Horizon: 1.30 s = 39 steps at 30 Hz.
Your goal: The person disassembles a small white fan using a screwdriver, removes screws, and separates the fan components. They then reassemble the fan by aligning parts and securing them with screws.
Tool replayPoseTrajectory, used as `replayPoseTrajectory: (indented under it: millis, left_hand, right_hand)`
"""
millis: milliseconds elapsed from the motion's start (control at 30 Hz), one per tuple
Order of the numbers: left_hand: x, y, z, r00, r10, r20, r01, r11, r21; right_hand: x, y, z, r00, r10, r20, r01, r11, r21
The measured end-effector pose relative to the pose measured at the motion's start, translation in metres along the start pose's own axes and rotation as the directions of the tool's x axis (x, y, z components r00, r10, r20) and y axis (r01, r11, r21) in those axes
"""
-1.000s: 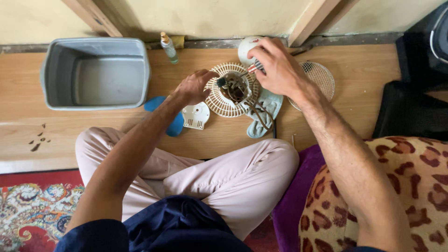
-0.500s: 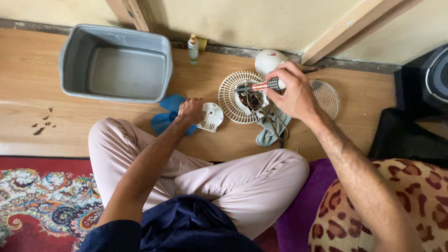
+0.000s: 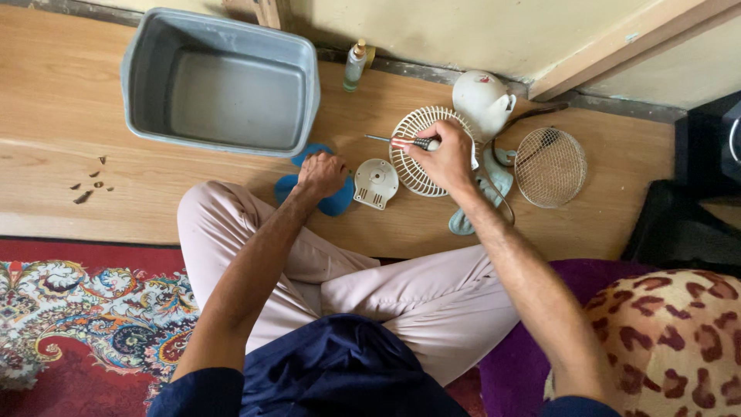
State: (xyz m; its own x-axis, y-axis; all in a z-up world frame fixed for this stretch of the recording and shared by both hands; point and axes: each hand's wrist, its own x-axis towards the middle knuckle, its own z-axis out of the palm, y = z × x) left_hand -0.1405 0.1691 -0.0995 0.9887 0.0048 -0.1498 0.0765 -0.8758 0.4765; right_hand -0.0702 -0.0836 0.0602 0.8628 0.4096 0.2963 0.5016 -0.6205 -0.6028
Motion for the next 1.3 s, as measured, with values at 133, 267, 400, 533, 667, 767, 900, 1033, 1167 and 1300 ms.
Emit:
replayPoseTrajectory:
  millis: [133, 267, 400, 533, 667, 767, 900, 1033, 1167, 1300]
  left_hand:
    - [-0.001, -0.016, 0.015, 0.999, -0.023, 0.048, 0.024, 0.999, -0.024]
    - [0.011, -0.037, 0.059, 0.993, 0.058, -0.103, -0.059, 0.998, -0.016]
    - [0.022, -0.039, 0.089, 0.952, 0.207, -0.226, -0.185, 0.976, 0.115]
    - [0.037, -0.023, 0.084, 0.981, 0.174, -0.085, -0.169, 0.984, 0.061]
    - [0.033, -0.026, 0.090, 0.954, 0.242, -0.176, -0.237, 0.970, 0.048]
    - [0.033, -0.030, 0.102, 0.940, 0.247, -0.238, -0.242, 0.969, 0.049]
    - [0.035, -0.027, 0.098, 0.970, 0.203, -0.133, -0.194, 0.978, 0.075]
    - [0.037, -0.012, 0.083, 0.988, 0.143, -0.060, -0.131, 0.975, 0.178]
    - [0.036, -0.008, 0.083, 0.984, 0.148, -0.096, -0.124, 0.968, 0.216]
    - [0.031, -0.013, 0.076, 0.976, 0.190, -0.104, -0.174, 0.975, 0.141]
  right_hand:
    - [-0.013, 0.015, 0.059, 0.986, 0.120, -0.120, -0.116, 0.992, 0.040]
    - [-0.024, 0.022, 0.100, 0.947, 0.280, -0.154, -0.251, 0.950, 0.186]
    - [-0.025, 0.026, 0.128, 0.906, 0.394, -0.158, -0.340, 0.896, 0.285]
    - [-0.024, 0.030, 0.144, 0.856, 0.502, -0.125, -0.440, 0.834, 0.332]
    - [-0.023, 0.032, 0.148, 0.868, 0.482, -0.118, -0.424, 0.844, 0.329]
    - [-0.023, 0.030, 0.146, 0.822, 0.569, 0.006, -0.530, 0.762, 0.371]
    - [-0.022, 0.032, 0.148, 0.753, 0.641, 0.147, -0.642, 0.666, 0.381]
    - [-0.027, 0.035, 0.149, 0.706, 0.644, 0.294, -0.667, 0.465, 0.583]
    - [-0.030, 0.037, 0.140, 0.669, 0.642, 0.375, -0.696, 0.364, 0.619]
    - [-0.038, 0.039, 0.127, 0.666, 0.630, 0.400, -0.679, 0.291, 0.674]
